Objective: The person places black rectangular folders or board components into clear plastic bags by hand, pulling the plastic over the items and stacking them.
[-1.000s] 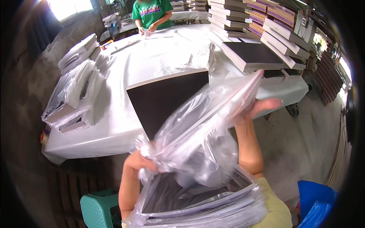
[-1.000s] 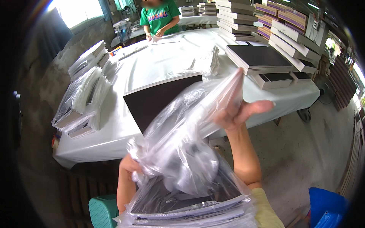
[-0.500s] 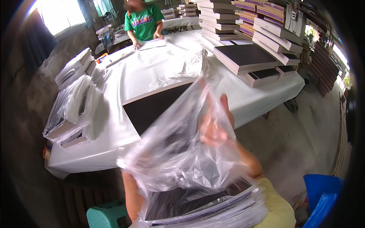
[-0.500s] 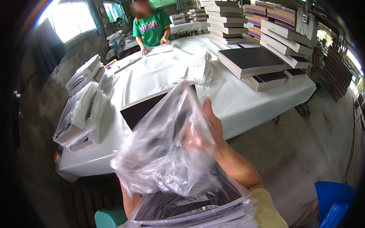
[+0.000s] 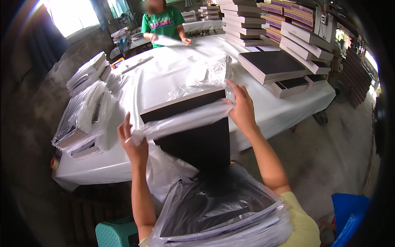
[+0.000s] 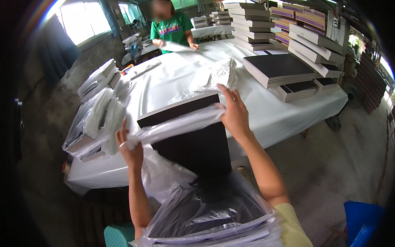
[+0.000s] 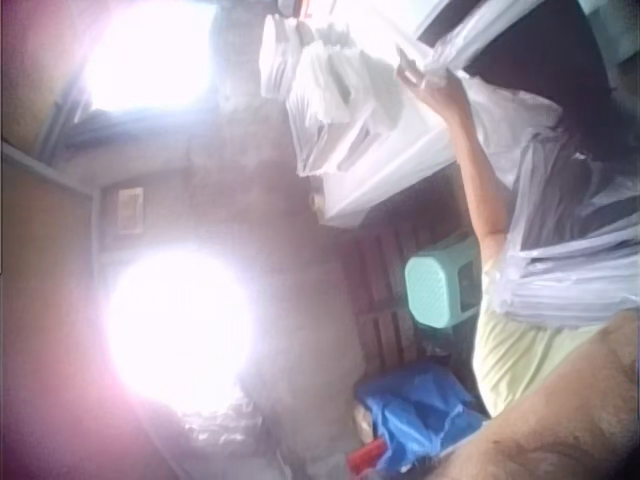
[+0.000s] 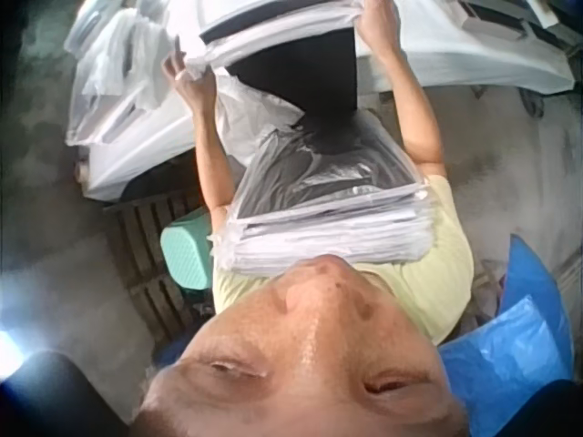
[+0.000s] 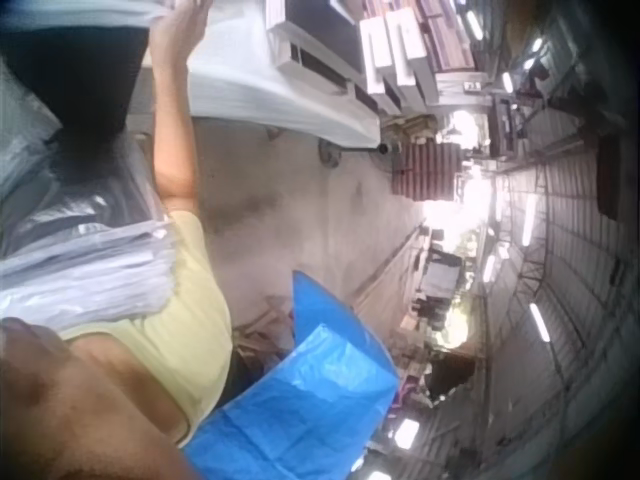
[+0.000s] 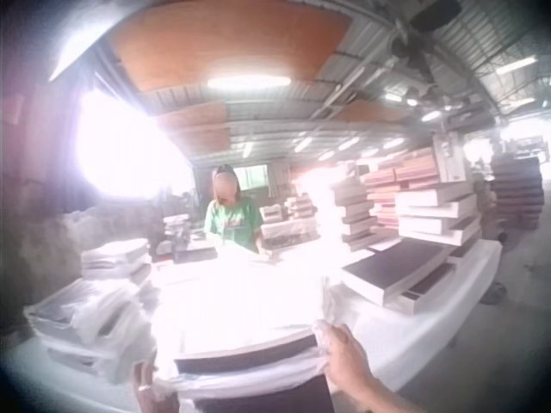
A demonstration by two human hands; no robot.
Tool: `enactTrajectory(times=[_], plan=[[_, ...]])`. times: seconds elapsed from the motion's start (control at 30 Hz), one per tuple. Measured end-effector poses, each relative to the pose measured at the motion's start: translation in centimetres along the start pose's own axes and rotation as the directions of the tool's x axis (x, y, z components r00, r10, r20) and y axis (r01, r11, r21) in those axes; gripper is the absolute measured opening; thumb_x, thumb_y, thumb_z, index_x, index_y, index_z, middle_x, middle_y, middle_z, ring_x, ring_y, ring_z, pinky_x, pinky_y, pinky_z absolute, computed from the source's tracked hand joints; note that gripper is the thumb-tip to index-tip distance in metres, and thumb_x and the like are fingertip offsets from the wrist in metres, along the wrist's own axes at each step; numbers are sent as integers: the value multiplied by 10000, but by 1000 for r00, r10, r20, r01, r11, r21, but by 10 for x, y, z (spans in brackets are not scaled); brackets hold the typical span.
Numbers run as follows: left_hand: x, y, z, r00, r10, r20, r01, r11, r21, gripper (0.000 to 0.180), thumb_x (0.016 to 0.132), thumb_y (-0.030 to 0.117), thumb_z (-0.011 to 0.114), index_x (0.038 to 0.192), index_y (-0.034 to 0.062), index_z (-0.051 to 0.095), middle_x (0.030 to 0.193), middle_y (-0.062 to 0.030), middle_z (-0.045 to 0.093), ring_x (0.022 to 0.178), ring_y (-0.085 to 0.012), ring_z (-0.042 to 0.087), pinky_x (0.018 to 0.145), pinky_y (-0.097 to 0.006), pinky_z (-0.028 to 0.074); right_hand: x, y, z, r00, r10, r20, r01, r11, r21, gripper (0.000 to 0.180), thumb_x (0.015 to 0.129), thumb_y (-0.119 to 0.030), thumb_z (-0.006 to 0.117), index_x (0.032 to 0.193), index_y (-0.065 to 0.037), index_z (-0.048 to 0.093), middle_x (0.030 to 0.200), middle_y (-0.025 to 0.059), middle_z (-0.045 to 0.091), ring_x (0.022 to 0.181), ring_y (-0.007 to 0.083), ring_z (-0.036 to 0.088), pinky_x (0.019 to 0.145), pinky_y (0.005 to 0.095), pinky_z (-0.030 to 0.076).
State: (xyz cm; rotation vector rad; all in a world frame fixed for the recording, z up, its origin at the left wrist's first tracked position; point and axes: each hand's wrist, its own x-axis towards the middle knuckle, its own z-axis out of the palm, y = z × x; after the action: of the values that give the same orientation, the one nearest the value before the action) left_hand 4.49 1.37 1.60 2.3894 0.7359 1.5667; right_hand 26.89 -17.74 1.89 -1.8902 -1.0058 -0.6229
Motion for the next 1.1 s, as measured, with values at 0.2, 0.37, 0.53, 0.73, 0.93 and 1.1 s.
enactTrajectory(times=[0.2,0.37,0.53,0.73,0.93,1.1], plan=[[-12,-8,-3,988,152,35,-154,984,85,724,492,-159,540,1165,107,534,1043,-103,427,890,-253,491,621,-331,443,-17,0,-6,997,-75,8,75,995,-64,505,719,-20,632,1188,-158,503,912,82,409,671,257,523,558,362,460],[-63,-13,-51,943,312,-116,-295,945,140,276,716,32,590,985,-17,628,988,-185,580,699,-201,589,594,-266,492,-63,-22,-39,972,-162,-168,179,979,93,513,627,69,689,1099,-102,585,940,71,443,637,149,530,500,287,458],[-47,21,-97,954,288,81,-263,937,-231,199,567,62,605,750,-10,634,646,-123,597,546,-196,584,505,-251,450,-70,-31,-80,925,-320,-204,338,939,60,381,592,87,705,954,-19,648,919,105,553,662,143,565,491,249,451],[-57,12,-117,497,-324,805,860,308,-407,213,685,48,670,856,-7,554,698,-24,570,624,-129,540,553,-242,419,-82,-40,-105,860,-478,-176,486,874,-1,287,602,80,688,878,6,663,842,116,598,632,164,563,492,239,446],[-52,18,-89,184,-97,978,861,496,-113,522,667,177,741,1123,30,534,772,-34,560,748,-133,512,711,-239,385,-94,-24,-136,893,-49,448,-290,700,653,165,628,-125,720,681,-21,604,607,33,520,530,91,458,436,187,287],[-84,-1,-68,220,-33,975,926,321,-198,777,557,239,808,1217,45,446,822,-61,589,780,-150,531,747,-258,391,-98,-7,-103,461,128,878,-887,80,455,524,707,-95,634,1192,-35,446,878,63,580,749,106,542,669,189,407]])
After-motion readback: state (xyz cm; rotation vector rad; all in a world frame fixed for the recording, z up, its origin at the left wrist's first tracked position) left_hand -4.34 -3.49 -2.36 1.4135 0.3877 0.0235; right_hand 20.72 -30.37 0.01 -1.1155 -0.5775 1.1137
